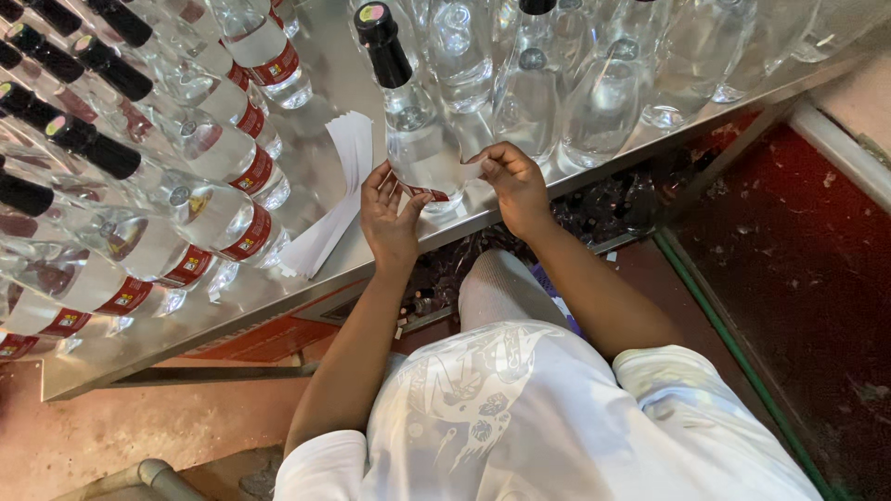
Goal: The person applies red and white labels to clear glass bottles filled with liquid. They peel the backing from each label, wrap it around the bottle, smooth it down, and then place the labeled bottle on a metal table among others.
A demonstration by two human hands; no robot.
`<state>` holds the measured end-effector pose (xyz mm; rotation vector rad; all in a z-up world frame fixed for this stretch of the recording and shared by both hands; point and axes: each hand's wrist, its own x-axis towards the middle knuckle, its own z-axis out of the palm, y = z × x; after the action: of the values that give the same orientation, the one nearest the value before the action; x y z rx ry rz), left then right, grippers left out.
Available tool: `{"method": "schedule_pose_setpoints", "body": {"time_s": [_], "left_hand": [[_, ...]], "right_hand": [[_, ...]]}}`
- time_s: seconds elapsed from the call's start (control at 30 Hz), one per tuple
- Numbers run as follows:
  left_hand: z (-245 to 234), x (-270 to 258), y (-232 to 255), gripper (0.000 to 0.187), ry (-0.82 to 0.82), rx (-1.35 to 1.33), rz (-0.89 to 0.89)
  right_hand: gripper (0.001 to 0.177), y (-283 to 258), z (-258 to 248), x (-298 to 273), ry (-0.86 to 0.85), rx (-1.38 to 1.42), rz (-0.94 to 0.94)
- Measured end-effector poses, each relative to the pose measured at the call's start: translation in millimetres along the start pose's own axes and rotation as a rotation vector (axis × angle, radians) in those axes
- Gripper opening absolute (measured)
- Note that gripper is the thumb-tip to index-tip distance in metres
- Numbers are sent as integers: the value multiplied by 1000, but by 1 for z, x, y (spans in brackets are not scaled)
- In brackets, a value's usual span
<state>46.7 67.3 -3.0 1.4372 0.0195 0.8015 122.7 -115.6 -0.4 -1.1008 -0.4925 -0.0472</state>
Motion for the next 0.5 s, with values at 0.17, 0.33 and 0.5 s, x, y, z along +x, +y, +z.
{"method": "schedule_pose_setpoints", "body": {"time_s": [0.17, 0.33, 0.5], "left_hand": [[1, 0, 0, 80, 16, -20, -9], [4, -1, 11, 80, 19, 24, -8], [4, -2, 17, 79, 7, 14, 2]], "right_hand": [[12, -10, 16, 0, 76, -25, -15], [13, -16, 30, -3, 103, -213, -170], [14, -25, 42, -6, 170, -228, -212]]}}
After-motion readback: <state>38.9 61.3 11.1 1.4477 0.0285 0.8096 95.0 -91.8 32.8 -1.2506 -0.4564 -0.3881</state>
